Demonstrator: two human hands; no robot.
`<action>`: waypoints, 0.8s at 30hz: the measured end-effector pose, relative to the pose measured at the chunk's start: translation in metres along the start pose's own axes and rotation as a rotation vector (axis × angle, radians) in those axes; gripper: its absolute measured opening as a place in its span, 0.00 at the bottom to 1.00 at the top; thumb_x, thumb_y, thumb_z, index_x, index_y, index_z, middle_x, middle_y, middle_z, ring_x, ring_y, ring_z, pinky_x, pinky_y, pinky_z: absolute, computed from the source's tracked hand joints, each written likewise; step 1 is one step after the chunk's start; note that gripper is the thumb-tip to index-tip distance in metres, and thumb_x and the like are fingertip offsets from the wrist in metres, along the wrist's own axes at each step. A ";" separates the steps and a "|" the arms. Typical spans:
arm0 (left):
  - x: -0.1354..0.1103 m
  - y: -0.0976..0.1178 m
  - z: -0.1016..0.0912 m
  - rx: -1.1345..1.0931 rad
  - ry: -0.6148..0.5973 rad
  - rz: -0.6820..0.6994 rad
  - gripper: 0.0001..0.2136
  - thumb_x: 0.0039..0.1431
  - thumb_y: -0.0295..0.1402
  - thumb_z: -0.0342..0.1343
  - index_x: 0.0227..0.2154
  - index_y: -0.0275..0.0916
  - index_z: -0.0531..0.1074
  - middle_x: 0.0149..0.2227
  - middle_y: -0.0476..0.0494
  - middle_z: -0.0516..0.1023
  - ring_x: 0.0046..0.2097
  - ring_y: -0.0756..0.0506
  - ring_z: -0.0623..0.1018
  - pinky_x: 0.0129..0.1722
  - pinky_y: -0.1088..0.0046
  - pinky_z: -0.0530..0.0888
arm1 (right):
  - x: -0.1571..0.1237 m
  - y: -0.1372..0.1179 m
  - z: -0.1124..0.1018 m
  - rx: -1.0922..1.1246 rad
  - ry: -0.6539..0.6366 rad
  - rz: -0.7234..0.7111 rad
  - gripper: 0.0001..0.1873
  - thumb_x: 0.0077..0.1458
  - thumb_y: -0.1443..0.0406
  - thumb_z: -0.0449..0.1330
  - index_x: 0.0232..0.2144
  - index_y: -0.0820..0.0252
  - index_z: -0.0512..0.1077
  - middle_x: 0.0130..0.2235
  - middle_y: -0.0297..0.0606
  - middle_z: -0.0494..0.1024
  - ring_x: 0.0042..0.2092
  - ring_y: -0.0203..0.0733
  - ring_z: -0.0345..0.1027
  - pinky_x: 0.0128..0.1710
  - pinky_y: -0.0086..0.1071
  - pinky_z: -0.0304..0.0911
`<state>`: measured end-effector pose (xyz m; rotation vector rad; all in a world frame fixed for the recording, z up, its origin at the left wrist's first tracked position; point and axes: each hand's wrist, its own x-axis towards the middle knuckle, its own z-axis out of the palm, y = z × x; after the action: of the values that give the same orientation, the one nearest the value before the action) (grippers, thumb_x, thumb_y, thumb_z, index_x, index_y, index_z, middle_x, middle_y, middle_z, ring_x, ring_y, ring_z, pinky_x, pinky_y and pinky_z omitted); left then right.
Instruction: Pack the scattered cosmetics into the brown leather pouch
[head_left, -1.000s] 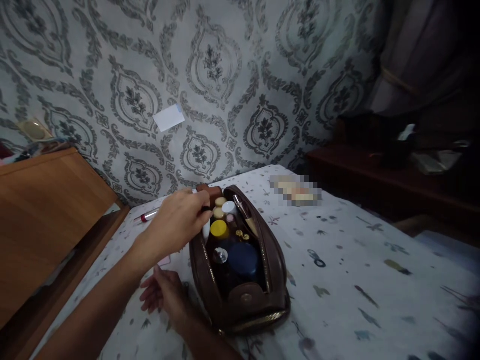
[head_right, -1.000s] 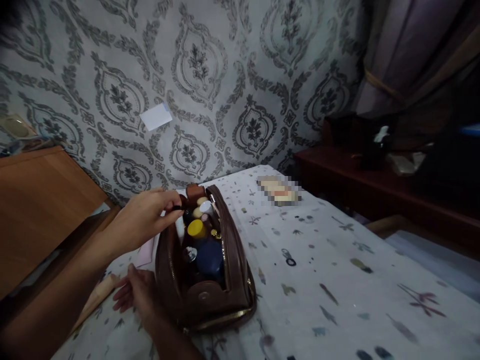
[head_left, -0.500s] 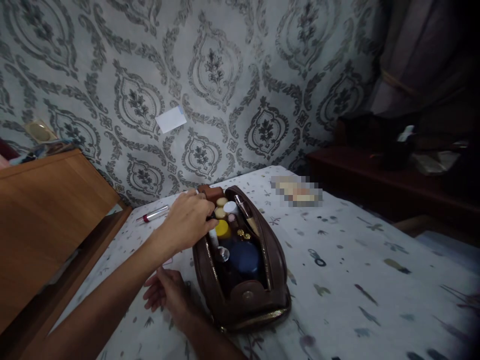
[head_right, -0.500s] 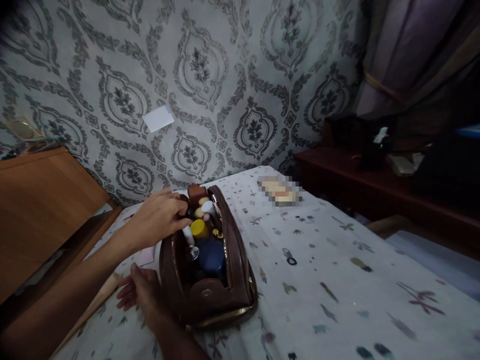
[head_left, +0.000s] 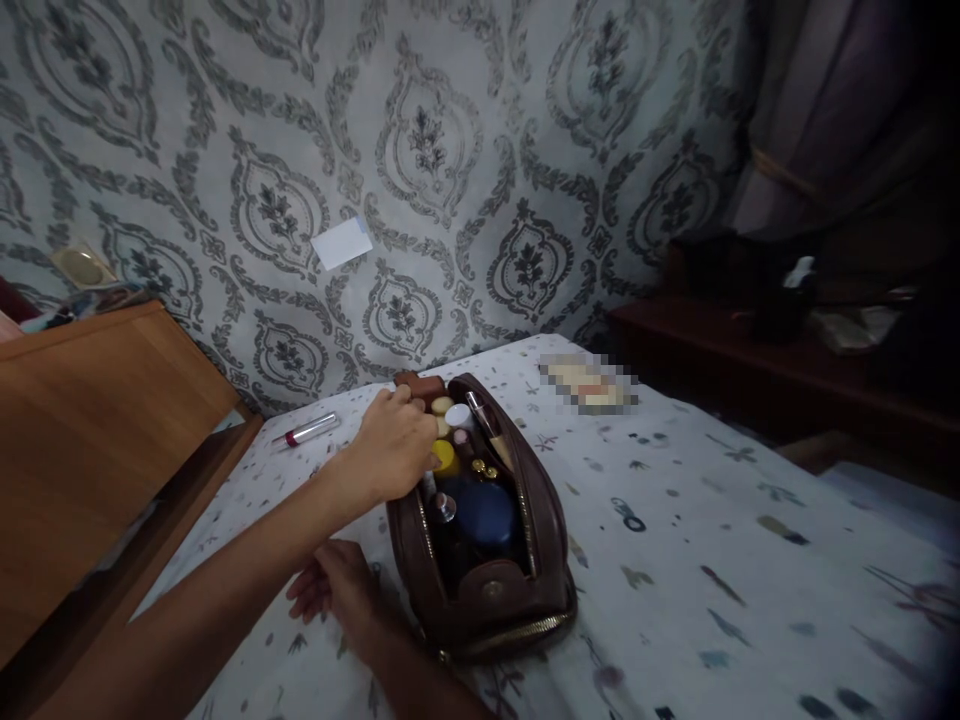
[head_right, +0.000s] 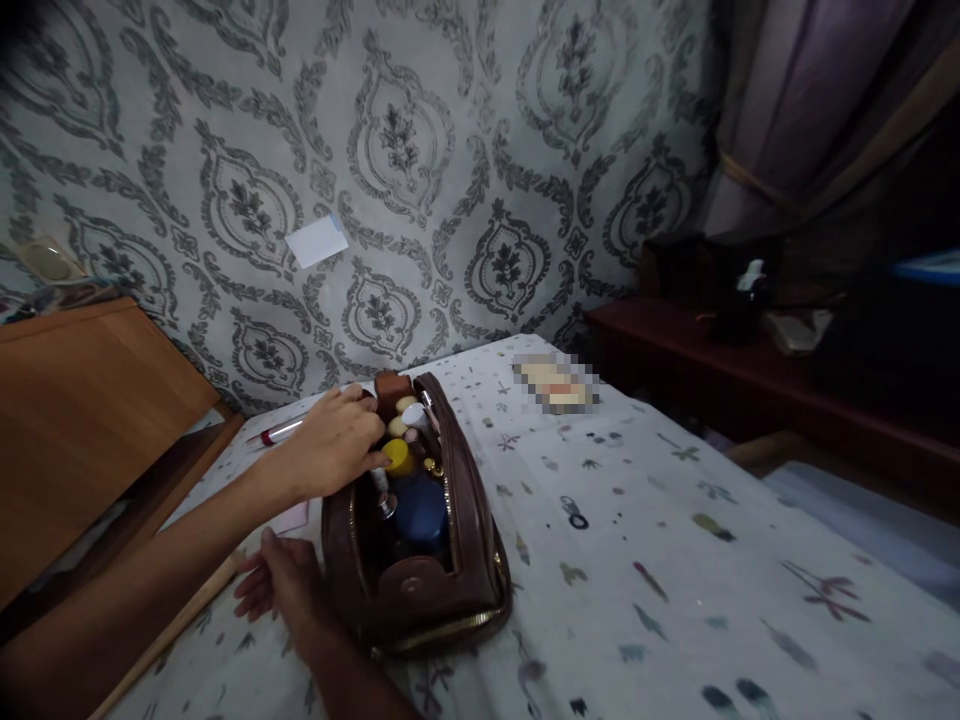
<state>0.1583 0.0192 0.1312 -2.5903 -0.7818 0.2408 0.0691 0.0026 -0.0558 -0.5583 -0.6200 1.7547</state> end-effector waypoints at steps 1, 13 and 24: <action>0.000 -0.001 0.001 0.000 -0.002 0.003 0.11 0.55 0.40 0.59 0.28 0.37 0.74 0.39 0.38 0.77 0.47 0.37 0.71 0.44 0.62 0.65 | 0.000 0.000 0.000 0.000 0.000 0.004 0.36 0.38 0.35 0.58 0.23 0.64 0.68 0.20 0.36 0.73 0.18 0.33 0.65 0.18 0.25 0.52; -0.005 -0.015 0.015 -0.212 0.222 -0.042 0.13 0.64 0.40 0.51 0.31 0.38 0.74 0.36 0.42 0.76 0.43 0.41 0.72 0.45 0.64 0.66 | -0.002 -0.003 0.002 -0.003 0.011 0.023 0.38 0.38 0.33 0.57 0.22 0.65 0.70 0.19 0.36 0.72 0.17 0.32 0.64 0.16 0.25 0.51; -0.100 -0.029 0.078 -0.399 0.498 -0.415 0.12 0.66 0.30 0.42 0.41 0.40 0.71 0.41 0.42 0.75 0.44 0.43 0.74 0.43 0.66 0.71 | 0.005 0.001 0.001 -0.001 0.058 0.039 0.42 0.41 0.31 0.52 0.26 0.67 0.72 0.19 0.39 0.74 0.17 0.33 0.64 0.15 0.25 0.52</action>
<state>0.0399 0.0117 0.0781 -2.5731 -1.2282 -0.7209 0.0662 0.0072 -0.0565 -0.6228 -0.5731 1.7682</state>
